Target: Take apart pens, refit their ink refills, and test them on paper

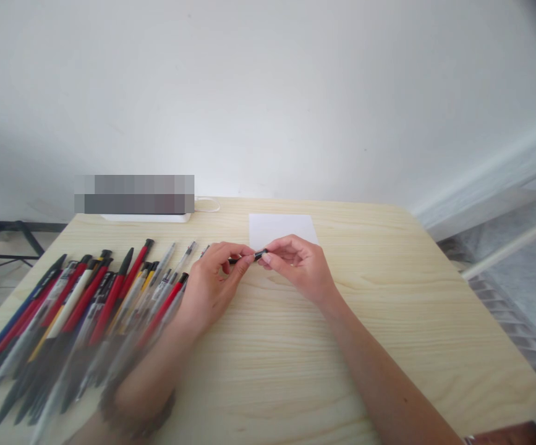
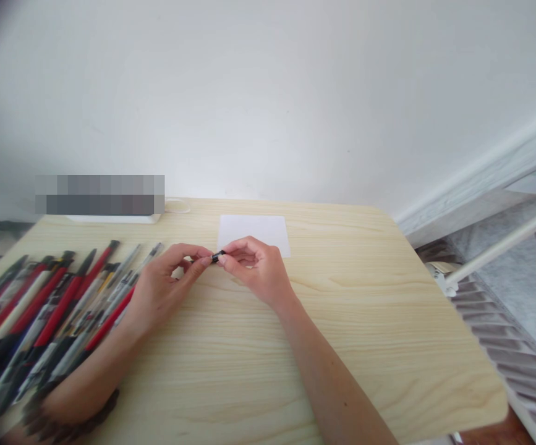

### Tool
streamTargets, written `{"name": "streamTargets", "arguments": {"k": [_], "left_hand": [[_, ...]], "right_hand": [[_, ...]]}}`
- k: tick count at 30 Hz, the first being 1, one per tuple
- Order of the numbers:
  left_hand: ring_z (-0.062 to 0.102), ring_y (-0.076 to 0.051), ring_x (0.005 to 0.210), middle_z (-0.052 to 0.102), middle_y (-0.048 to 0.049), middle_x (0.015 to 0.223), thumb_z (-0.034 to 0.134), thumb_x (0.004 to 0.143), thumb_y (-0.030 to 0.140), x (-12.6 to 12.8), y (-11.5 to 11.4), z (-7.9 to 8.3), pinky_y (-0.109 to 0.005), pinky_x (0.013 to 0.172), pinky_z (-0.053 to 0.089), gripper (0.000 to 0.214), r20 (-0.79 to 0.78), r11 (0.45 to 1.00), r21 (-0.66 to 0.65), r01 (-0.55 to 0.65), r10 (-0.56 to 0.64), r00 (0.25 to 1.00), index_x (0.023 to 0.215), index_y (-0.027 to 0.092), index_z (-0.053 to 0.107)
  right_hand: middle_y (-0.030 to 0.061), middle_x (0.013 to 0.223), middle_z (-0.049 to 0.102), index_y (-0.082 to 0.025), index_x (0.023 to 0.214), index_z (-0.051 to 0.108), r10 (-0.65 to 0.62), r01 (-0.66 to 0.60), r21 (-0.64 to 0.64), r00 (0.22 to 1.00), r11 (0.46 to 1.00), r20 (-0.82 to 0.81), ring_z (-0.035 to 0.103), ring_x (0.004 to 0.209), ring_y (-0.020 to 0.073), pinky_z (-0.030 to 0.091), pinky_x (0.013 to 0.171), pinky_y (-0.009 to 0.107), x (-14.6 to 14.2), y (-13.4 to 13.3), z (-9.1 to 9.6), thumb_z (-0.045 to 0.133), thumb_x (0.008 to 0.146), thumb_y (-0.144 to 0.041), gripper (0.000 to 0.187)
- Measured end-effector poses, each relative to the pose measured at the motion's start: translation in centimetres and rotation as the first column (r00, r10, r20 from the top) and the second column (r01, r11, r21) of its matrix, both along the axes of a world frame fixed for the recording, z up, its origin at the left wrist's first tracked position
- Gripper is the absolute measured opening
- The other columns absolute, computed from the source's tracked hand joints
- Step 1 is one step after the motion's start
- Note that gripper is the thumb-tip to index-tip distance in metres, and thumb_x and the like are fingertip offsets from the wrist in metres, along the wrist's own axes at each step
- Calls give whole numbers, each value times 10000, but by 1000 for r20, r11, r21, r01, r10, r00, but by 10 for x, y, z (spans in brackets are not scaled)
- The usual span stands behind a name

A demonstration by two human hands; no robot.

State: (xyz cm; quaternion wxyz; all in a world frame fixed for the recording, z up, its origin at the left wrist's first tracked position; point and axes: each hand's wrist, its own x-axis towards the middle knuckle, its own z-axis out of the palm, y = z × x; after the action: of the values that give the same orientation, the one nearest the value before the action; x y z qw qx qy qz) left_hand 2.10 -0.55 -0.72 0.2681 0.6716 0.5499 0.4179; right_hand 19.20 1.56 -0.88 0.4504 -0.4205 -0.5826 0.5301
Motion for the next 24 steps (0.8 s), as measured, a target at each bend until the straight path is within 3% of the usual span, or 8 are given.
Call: {"name": "streamTargets", "arguments": {"k": [16, 24], "left_hand": [[540, -152, 721, 639, -16, 823, 554, 822, 273, -1, 2, -1, -264, 644, 429, 100, -45, 997, 81, 20, -17, 999, 823, 200, 623], [580, -146, 681, 666, -14, 842, 570, 811, 322, 0, -1, -1, -253, 616, 450, 137, -34, 999, 23, -25, 25, 999, 864, 211, 630]], "right_hand": [[44, 814, 691, -177, 809, 600, 2, -2, -4, 1000, 1000, -14, 672, 768, 180, 556, 719, 329, 0, -1, -1, 694, 691, -338, 221], [43, 809, 686, -179, 801, 584, 9, -9, -16, 1000, 1000, -17, 673, 763, 181, 555, 715, 327, -1, -1, 1, 687, 699, -321, 203]]}}
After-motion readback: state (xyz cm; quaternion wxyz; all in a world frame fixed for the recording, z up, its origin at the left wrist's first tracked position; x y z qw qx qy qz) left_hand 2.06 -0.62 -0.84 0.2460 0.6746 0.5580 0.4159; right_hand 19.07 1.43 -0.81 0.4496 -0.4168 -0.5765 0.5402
